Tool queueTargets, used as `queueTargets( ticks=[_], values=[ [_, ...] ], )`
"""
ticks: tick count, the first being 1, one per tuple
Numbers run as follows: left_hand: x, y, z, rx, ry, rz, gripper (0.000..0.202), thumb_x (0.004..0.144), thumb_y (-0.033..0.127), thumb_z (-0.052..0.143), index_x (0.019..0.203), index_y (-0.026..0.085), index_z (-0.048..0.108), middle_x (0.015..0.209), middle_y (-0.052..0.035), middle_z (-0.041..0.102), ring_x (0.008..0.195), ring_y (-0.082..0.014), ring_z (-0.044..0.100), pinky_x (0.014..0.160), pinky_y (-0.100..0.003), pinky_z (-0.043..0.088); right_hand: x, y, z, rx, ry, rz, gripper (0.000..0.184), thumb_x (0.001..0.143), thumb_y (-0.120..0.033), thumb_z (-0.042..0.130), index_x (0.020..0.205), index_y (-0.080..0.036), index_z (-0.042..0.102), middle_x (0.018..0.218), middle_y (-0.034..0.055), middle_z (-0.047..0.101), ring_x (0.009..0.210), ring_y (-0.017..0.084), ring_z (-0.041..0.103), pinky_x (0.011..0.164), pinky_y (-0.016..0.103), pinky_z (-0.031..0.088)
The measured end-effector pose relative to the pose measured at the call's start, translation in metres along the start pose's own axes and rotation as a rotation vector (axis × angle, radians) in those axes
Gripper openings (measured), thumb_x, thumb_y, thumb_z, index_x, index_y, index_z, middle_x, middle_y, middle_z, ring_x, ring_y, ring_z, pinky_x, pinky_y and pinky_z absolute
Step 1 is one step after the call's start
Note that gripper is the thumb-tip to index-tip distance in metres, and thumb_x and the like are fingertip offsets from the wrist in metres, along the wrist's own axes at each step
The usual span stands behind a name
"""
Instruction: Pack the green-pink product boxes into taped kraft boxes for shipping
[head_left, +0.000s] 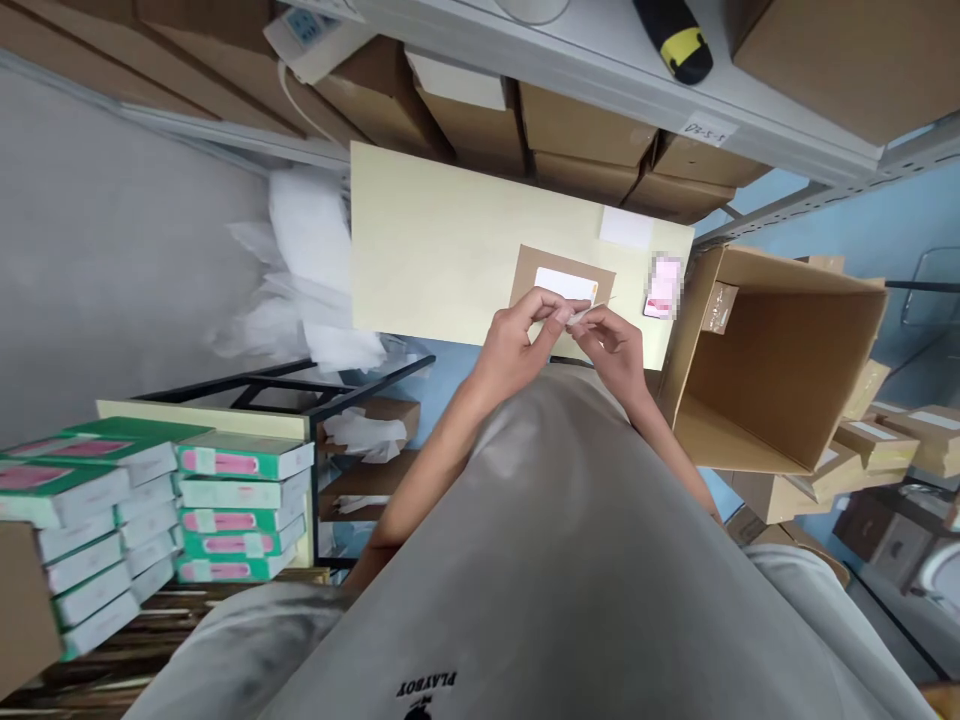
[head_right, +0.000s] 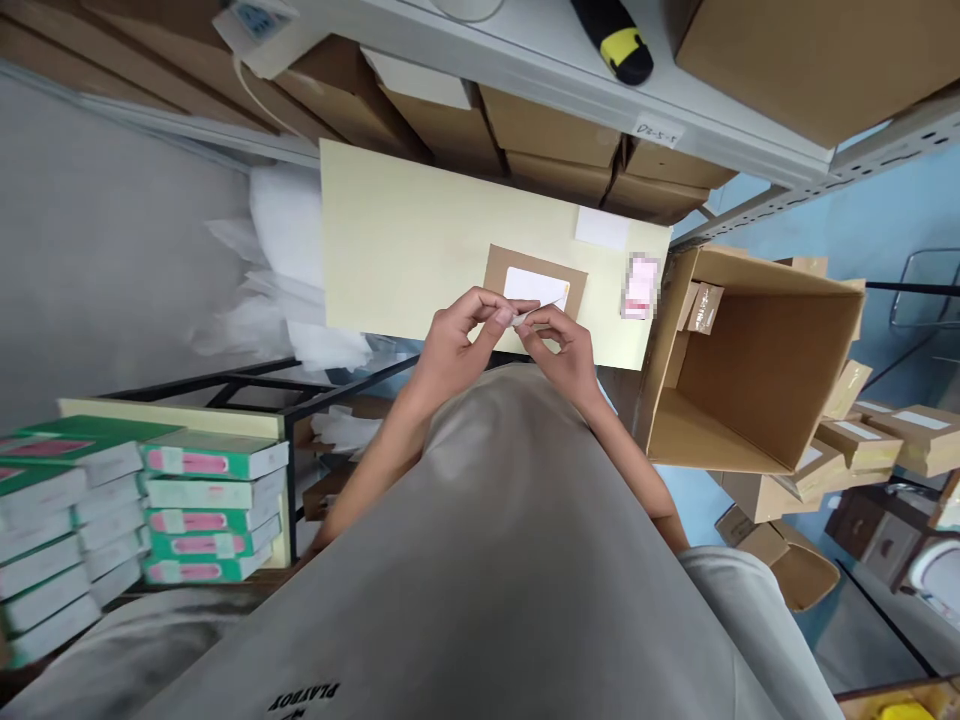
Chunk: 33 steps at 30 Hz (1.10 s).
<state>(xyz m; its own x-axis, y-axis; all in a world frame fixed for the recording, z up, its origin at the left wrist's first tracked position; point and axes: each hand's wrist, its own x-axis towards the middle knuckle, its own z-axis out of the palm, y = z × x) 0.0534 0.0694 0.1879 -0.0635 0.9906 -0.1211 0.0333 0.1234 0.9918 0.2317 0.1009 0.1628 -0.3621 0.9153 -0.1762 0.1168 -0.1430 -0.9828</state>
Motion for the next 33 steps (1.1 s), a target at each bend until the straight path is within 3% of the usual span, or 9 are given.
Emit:
queueTargets(
  ticks=[2,5,10,14,17,21,24,27,33],
  values=[
    [0.001,-0.014,-0.006,-0.085,0.077,-0.029,0.048,0.106,0.071,0.071,0.103,0.023,0.069,0.115,-0.0127,0.088,0.116,-0.0282,0.085,0.104,-0.043,0.066,0.003,0.003,0.007,-0.028,-0.035,0.014,0.023,0.103,-0.05,0.076,0.097,-0.028,0.077,0.101,0.0021,0.076,0.099,0.02,0.072,0.09,0.037,0.065],
    [0.003,-0.046,-0.027,-0.267,0.295,-0.087,0.052,0.102,0.075,0.075,0.098,0.024,0.066,0.11,-0.0124,0.087,0.108,-0.0271,0.084,0.091,-0.038,0.068,0.004,0.014,0.014,-0.122,-0.101,0.08,0.019,0.099,-0.045,0.075,0.095,-0.028,0.078,0.103,0.0032,0.077,0.099,0.02,0.072,0.087,0.035,0.065],
    [-0.001,-0.107,-0.096,-0.533,0.784,-0.158,0.052,0.094,0.071,0.085,0.094,0.025,0.062,0.101,-0.0071,0.084,0.109,-0.0246,0.084,0.093,-0.034,0.069,-0.003,0.043,0.007,-0.399,-0.22,0.243,0.017,0.085,-0.042,0.071,0.084,-0.025,0.077,0.098,0.0049,0.079,0.093,0.023,0.074,0.086,0.039,0.064],
    [-0.024,-0.13,-0.147,-0.553,0.988,-0.123,0.052,0.093,0.071,0.086,0.094,0.025,0.063,0.108,-0.0094,0.084,0.118,-0.0267,0.083,0.1,-0.038,0.07,0.008,0.047,0.016,-0.518,-0.316,0.324,0.021,0.083,-0.046,0.07,0.082,-0.025,0.075,0.094,0.0049,0.082,0.087,0.024,0.076,0.087,0.042,0.064],
    [-0.043,-0.128,-0.16,-0.508,1.005,-0.101,0.05,0.097,0.073,0.08,0.097,0.025,0.064,0.113,-0.0106,0.085,0.122,-0.0275,0.082,0.102,-0.04,0.07,0.033,0.035,0.062,-0.447,-0.413,0.257,0.027,0.09,-0.051,0.072,0.091,-0.025,0.078,0.1,0.006,0.084,0.094,0.024,0.078,0.089,0.041,0.064],
    [-0.06,-0.116,-0.155,-0.494,1.009,-0.121,0.049,0.1,0.074,0.074,0.101,0.026,0.064,0.115,-0.0094,0.086,0.117,-0.0242,0.083,0.099,-0.038,0.07,0.07,0.019,0.158,-0.347,-0.511,0.22,0.05,0.085,-0.068,0.086,0.11,-0.025,0.078,0.111,0.0067,0.084,0.094,0.022,0.078,0.082,0.035,0.063],
    [-0.07,-0.112,-0.154,-0.473,1.03,-0.15,0.049,0.102,0.075,0.071,0.102,0.026,0.063,0.114,-0.0088,0.084,0.111,-0.0218,0.083,0.096,-0.036,0.069,0.085,0.02,0.217,-0.328,-0.546,0.218,0.056,0.086,-0.078,0.084,0.105,-0.026,0.073,0.108,0.0033,0.081,0.085,0.018,0.075,0.079,0.032,0.062],
    [-0.08,-0.118,-0.165,-0.494,1.126,-0.152,0.051,0.103,0.076,0.069,0.1,0.026,0.061,0.105,-0.0064,0.082,0.105,-0.0196,0.082,0.093,-0.033,0.068,0.087,0.026,0.248,-0.327,-0.55,0.23,0.056,0.092,-0.082,0.074,0.093,-0.027,0.066,0.097,0.0001,0.076,0.077,0.017,0.071,0.072,0.03,0.06],
    [-0.099,-0.141,-0.196,-0.579,1.289,-0.146,0.054,0.097,0.078,0.077,0.096,0.026,0.061,0.098,-0.0043,0.081,0.104,-0.0184,0.083,0.09,-0.028,0.067,0.081,0.032,0.278,-0.237,-0.569,0.322,0.059,0.088,-0.085,0.076,0.094,-0.027,0.064,0.089,-0.001,0.071,0.069,0.015,0.067,0.065,0.03,0.057]
  ],
)
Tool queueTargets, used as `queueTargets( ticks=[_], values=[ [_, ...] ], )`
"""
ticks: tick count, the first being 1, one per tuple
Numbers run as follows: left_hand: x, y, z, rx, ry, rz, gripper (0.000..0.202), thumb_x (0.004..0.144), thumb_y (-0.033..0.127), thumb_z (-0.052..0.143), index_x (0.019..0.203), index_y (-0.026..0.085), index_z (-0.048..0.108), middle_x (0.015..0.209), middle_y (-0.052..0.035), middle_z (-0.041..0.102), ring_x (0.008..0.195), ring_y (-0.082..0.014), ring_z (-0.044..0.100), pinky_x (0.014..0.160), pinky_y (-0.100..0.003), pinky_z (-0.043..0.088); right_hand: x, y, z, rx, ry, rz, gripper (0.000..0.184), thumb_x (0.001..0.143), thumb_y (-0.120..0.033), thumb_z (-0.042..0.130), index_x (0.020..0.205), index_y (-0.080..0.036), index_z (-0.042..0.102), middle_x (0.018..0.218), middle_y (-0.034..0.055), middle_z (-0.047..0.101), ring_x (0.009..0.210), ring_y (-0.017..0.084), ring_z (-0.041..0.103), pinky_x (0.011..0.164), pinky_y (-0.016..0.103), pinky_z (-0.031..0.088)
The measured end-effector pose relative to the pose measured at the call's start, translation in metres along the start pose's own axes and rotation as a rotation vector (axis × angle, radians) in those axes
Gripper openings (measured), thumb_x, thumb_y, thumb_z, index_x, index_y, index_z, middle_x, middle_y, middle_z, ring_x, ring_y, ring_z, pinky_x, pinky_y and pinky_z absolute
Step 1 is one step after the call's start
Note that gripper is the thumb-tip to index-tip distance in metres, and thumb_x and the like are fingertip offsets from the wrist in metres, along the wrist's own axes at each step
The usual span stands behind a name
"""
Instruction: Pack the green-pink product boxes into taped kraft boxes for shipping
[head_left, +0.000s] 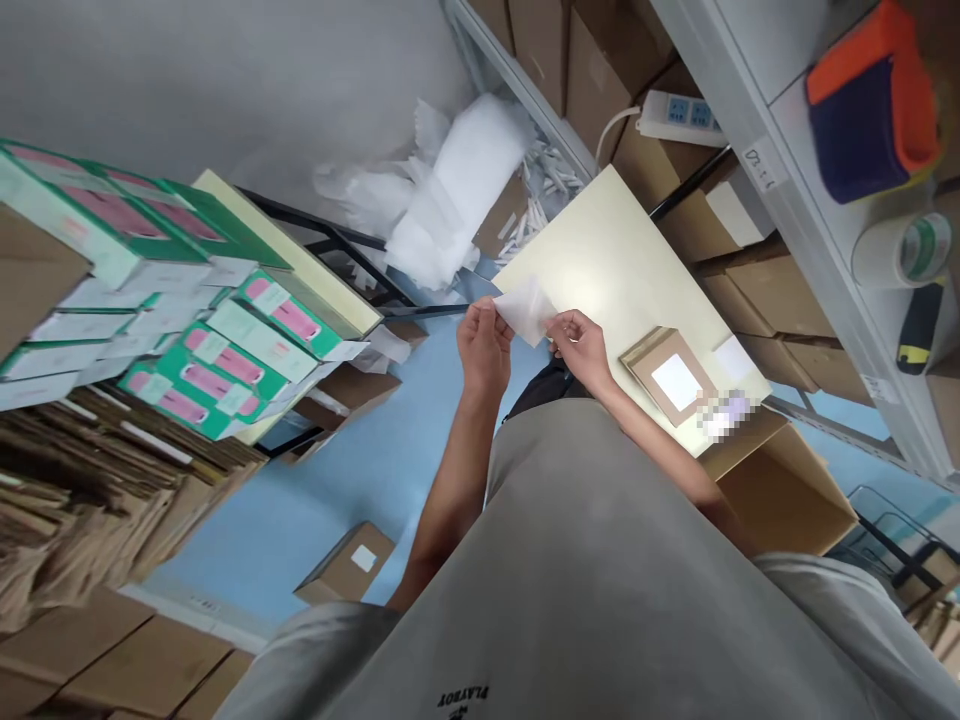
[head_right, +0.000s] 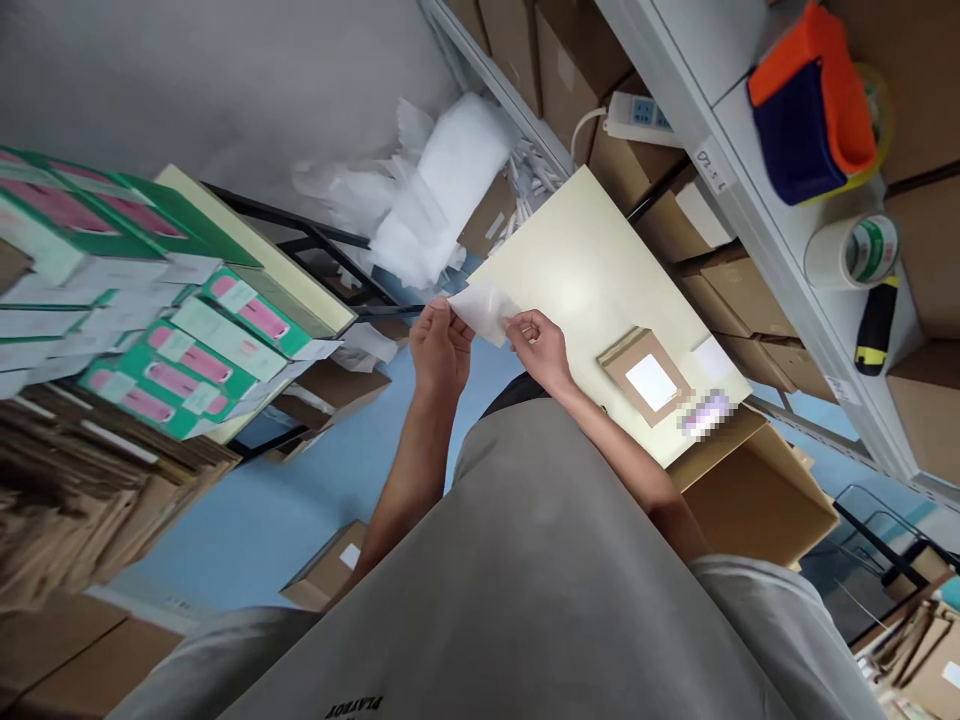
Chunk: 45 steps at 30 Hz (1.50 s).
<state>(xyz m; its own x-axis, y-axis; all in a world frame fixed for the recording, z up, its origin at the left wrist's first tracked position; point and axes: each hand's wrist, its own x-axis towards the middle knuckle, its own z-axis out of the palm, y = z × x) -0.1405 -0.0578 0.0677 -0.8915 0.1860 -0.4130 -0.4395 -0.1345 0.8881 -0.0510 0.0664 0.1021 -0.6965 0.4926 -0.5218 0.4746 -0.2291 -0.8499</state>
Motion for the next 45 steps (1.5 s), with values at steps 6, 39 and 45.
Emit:
queueTargets(
  ticks=[6,39,45],
  values=[
    [0.015,-0.004,-0.012,-0.019,0.029,0.009,0.052,0.098,0.076,0.077,0.095,0.025,0.063,0.098,-0.0048,0.083,0.108,-0.0191,0.084,0.095,-0.029,0.068,0.027,-0.003,0.028,-0.027,-0.052,-0.015,0.059,0.089,-0.085,0.075,0.088,-0.028,0.058,0.082,-0.0025,0.067,0.068,0.015,0.069,0.064,0.029,0.056],
    [-0.047,0.045,0.054,0.651,-1.135,-0.017,0.04,0.104,0.062,0.07,0.11,0.024,0.082,0.102,-0.0085,0.088,0.079,-0.0232,0.084,0.082,-0.037,0.068,-0.021,0.041,-0.144,0.352,0.18,0.188,0.067,0.083,-0.089,0.082,0.09,-0.023,0.069,0.084,0.0025,0.078,0.082,0.02,0.074,0.069,0.029,0.058],
    [-0.065,0.026,0.106,0.95,-1.549,0.056,0.029,0.105,0.043,0.062,0.117,0.028,0.084,0.11,-0.0055,0.089,0.094,-0.0258,0.085,0.089,-0.037,0.065,-0.093,0.08,-0.204,0.452,0.406,0.135,0.072,0.076,-0.089,0.088,0.098,-0.022,0.074,0.093,0.0061,0.08,0.085,0.02,0.075,0.071,0.031,0.063]
  ],
)
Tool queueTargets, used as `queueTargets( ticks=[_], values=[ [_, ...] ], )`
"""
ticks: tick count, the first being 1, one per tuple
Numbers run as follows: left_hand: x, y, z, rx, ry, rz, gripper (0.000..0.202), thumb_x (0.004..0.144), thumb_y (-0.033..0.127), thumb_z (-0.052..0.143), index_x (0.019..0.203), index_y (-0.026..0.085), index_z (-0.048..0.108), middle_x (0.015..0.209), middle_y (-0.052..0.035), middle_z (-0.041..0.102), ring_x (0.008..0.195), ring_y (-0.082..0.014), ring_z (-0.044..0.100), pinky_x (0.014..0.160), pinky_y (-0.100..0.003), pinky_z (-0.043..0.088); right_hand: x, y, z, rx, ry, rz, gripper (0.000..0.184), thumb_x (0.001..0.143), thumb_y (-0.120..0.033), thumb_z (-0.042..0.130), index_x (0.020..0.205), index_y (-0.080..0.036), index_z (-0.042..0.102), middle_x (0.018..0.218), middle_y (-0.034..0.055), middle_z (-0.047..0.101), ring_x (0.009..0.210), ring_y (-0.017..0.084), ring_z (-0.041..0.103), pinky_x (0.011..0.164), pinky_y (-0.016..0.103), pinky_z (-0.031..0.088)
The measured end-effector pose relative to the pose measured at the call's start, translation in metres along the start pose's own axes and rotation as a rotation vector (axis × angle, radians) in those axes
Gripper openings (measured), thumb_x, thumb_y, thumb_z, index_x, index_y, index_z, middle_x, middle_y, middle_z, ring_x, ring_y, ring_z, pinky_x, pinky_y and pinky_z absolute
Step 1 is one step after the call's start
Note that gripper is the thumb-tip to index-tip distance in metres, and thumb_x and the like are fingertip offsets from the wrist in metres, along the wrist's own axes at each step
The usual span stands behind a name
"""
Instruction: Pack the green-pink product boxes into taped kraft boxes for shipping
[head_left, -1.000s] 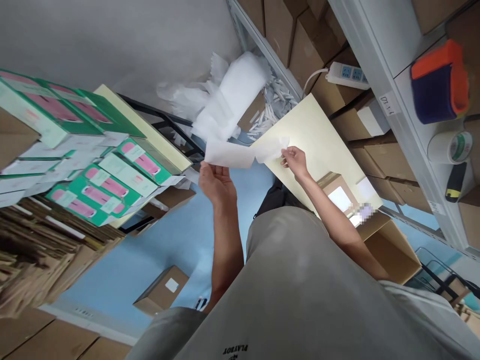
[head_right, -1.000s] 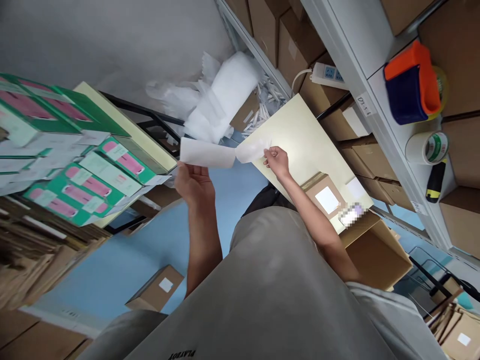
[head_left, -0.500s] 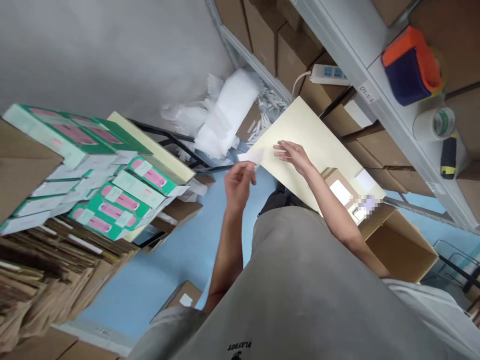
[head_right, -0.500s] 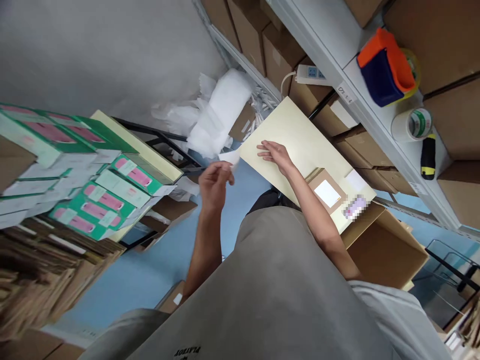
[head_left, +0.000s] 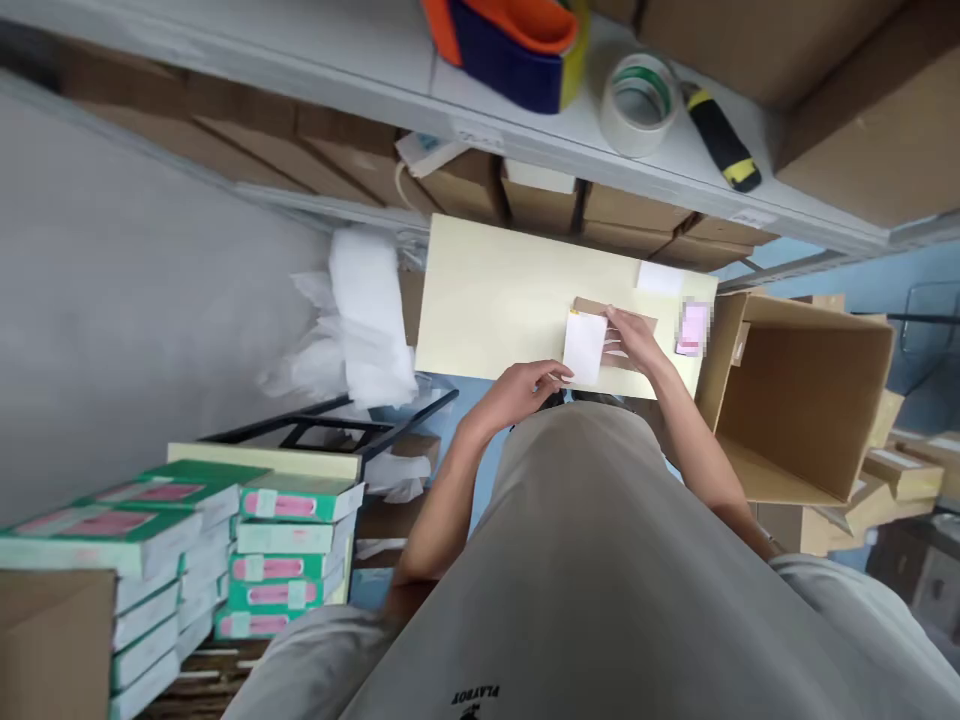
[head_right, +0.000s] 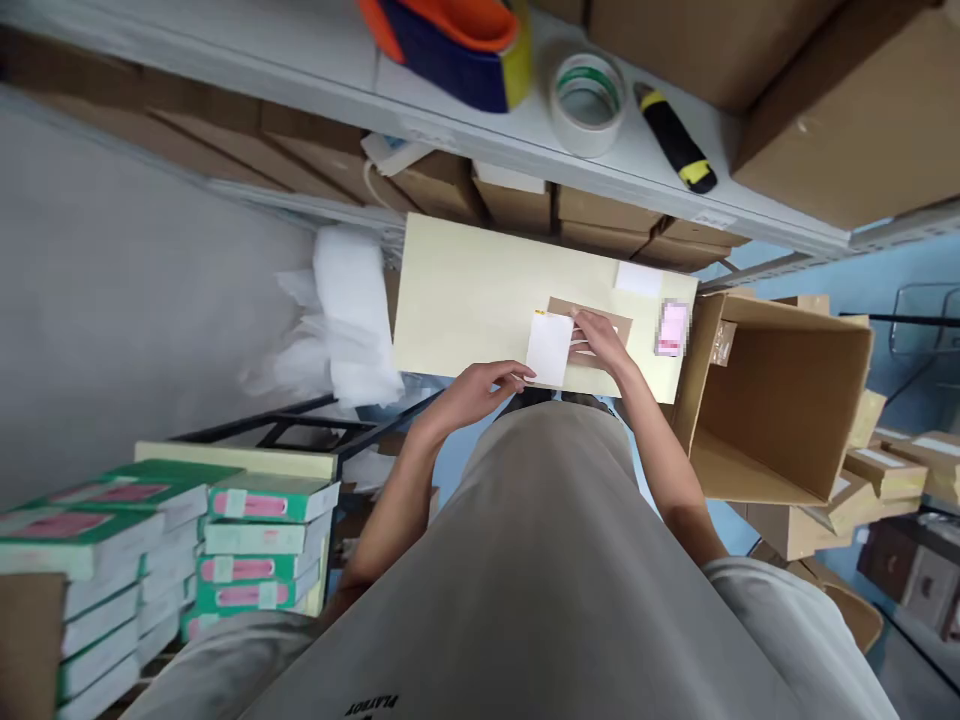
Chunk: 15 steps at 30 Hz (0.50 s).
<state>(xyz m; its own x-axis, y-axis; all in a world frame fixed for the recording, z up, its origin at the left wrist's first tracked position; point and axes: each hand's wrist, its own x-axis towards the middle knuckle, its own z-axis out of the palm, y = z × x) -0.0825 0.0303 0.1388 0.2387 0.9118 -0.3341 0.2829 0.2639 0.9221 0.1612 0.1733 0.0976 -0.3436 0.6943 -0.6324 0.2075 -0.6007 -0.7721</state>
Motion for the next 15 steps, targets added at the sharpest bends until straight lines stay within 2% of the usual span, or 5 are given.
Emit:
queueTargets(
  ticks=[3,6,8,12,15],
  values=[
    [0.024,0.013,0.014,0.115,-0.119,0.02,0.027,0.103,0.041,0.062,0.111,0.029,0.085,0.11,-0.0054,0.089,0.093,-0.0264,0.083,0.089,-0.037,0.064,-0.018,0.016,-0.035,-0.015,0.062,-0.071,0.069,0.067,-0.077,0.098,0.102,-0.022,0.076,0.092,0.0022,0.078,0.084,0.018,0.072,0.071,0.029,0.063],
    [0.042,0.026,0.031,0.24,-0.211,0.03,0.029,0.104,0.039,0.059,0.115,0.029,0.084,0.108,-0.0049,0.088,0.095,-0.027,0.082,0.089,-0.036,0.062,-0.029,0.036,-0.063,-0.043,0.129,-0.133,0.067,0.071,-0.074,0.097,0.109,-0.023,0.077,0.083,-0.0023,0.072,0.08,0.017,0.069,0.072,0.031,0.062],
    [0.05,0.031,0.042,0.329,-0.241,0.035,0.033,0.107,0.037,0.054,0.121,0.029,0.083,0.112,-0.005,0.088,0.1,-0.0273,0.082,0.091,-0.036,0.06,-0.033,0.049,-0.079,-0.071,0.15,-0.158,0.066,0.075,-0.075,0.094,0.113,-0.024,0.078,0.082,-0.0021,0.072,0.079,0.018,0.069,0.074,0.034,0.062],
    [0.058,0.032,0.063,0.47,-0.259,0.038,0.038,0.109,0.03,0.048,0.129,0.031,0.08,0.124,-0.005,0.087,0.109,-0.0285,0.081,0.092,-0.036,0.058,-0.039,0.072,-0.103,-0.157,0.132,-0.175,0.065,0.082,-0.077,0.088,0.119,-0.025,0.079,0.085,0.0015,0.076,0.081,0.022,0.072,0.078,0.039,0.065],
    [0.059,0.028,0.077,0.547,-0.282,0.053,0.041,0.11,0.026,0.046,0.137,0.032,0.077,0.128,-0.0059,0.086,0.114,-0.0293,0.081,0.091,-0.036,0.058,-0.042,0.085,-0.114,-0.255,0.163,-0.197,0.056,0.088,-0.073,0.085,0.119,-0.026,0.081,0.089,0.0034,0.079,0.087,0.025,0.075,0.089,0.044,0.066]
  ],
)
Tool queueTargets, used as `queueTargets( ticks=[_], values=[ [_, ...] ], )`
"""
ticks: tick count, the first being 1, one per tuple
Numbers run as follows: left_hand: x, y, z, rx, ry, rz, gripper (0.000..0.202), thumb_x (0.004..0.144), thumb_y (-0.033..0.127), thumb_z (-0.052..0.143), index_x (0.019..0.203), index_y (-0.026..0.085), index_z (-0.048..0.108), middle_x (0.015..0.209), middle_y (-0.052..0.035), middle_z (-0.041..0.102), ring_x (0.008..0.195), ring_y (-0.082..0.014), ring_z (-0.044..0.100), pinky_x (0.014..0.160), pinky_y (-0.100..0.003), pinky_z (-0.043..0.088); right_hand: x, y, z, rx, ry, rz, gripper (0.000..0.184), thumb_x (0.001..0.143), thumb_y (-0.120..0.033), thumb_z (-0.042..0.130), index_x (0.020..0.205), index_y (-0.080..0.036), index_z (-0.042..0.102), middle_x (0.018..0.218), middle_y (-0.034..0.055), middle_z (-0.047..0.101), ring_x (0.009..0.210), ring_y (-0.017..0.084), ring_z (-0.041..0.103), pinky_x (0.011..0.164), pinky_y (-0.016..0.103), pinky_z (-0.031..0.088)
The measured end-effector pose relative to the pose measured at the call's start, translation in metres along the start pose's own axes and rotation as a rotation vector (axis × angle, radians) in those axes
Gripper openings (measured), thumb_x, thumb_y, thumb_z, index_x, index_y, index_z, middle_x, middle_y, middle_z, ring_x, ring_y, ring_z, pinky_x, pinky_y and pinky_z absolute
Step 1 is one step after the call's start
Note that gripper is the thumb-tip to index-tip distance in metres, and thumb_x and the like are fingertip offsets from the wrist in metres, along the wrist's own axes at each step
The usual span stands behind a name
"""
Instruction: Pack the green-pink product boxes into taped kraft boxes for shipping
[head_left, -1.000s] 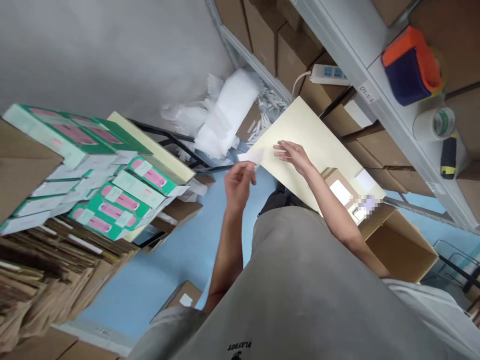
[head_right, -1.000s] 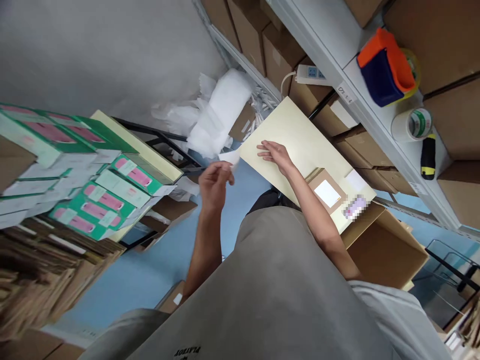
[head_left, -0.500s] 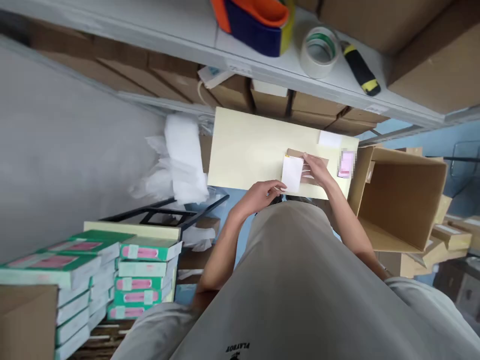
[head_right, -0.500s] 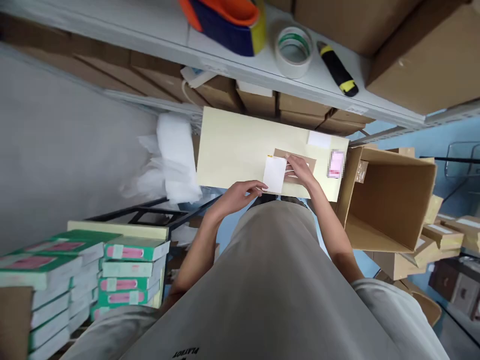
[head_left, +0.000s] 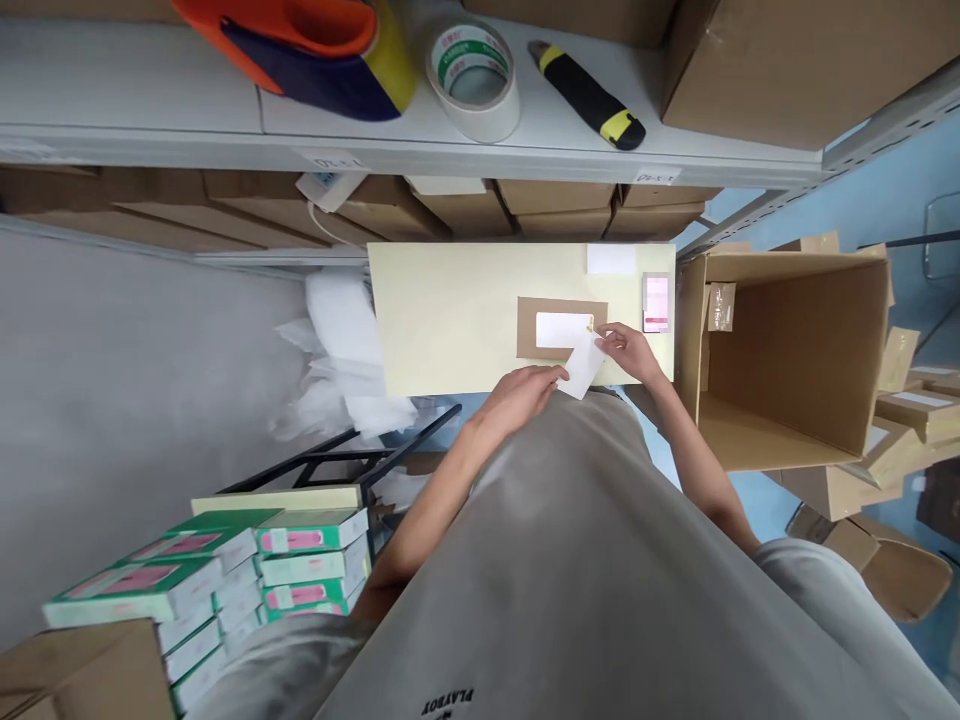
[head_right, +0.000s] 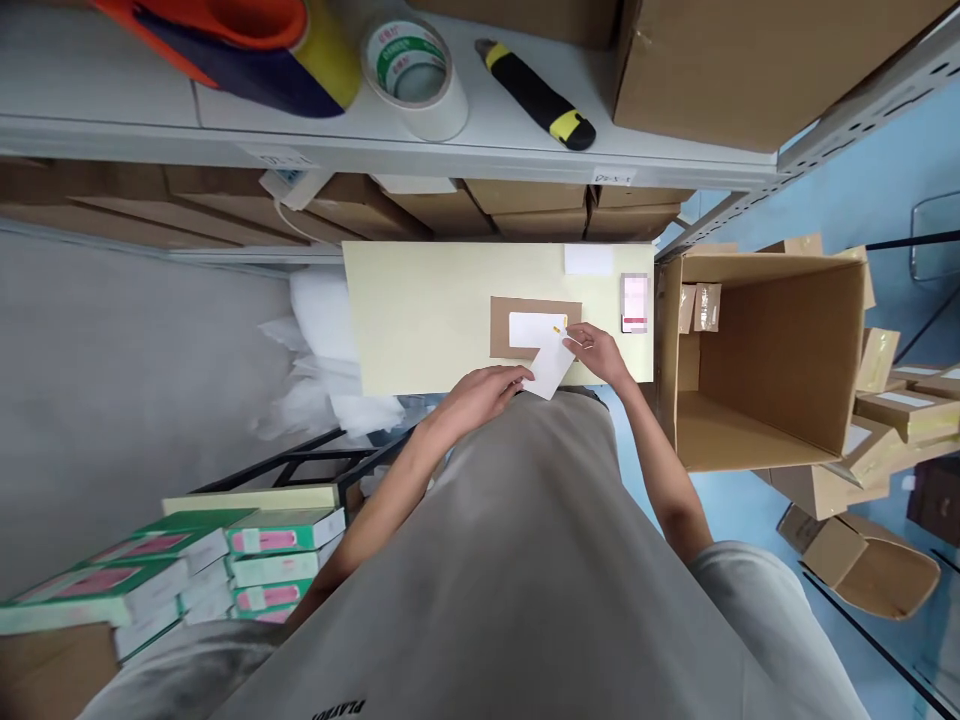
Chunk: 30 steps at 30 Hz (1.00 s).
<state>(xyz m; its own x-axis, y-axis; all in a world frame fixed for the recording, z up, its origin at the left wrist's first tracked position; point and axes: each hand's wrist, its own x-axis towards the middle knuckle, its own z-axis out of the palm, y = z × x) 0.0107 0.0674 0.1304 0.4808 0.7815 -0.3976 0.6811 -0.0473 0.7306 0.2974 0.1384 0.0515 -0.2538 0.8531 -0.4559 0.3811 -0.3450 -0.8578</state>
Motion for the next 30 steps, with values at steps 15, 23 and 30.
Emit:
queueTargets(
  ticks=[15,23,30],
  values=[
    [-0.001,0.02,0.022,-0.275,0.391,-0.042,0.037,0.113,0.032,0.059,0.145,0.028,0.077,0.146,-0.0084,0.08,0.099,-0.0194,0.082,0.089,-0.031,0.066,-0.046,-0.011,0.019,0.391,0.008,0.272,0.066,0.08,-0.086,0.087,0.1,-0.024,0.079,0.108,0.0094,0.084,0.092,0.023,0.081,0.083,0.038,0.068],
    [-0.006,0.029,0.044,-0.316,0.41,0.048,0.037,0.117,0.036,0.056,0.144,0.029,0.079,0.15,-0.0084,0.078,0.13,-0.0226,0.079,0.114,-0.036,0.063,-0.056,-0.046,0.04,0.547,0.075,0.289,0.06,0.068,-0.076,0.1,0.094,-0.025,0.081,0.095,0.0034,0.08,0.084,0.018,0.075,0.075,0.031,0.062],
    [-0.013,0.027,0.05,-0.29,0.365,0.051,0.039,0.116,0.034,0.055,0.146,0.031,0.079,0.154,-0.0055,0.076,0.143,-0.0246,0.074,0.118,-0.037,0.062,-0.056,-0.047,0.043,0.55,0.075,0.38,0.057,0.061,-0.068,0.103,0.086,-0.024,0.077,0.089,0.0015,0.075,0.081,0.017,0.074,0.07,0.029,0.059]
  ],
)
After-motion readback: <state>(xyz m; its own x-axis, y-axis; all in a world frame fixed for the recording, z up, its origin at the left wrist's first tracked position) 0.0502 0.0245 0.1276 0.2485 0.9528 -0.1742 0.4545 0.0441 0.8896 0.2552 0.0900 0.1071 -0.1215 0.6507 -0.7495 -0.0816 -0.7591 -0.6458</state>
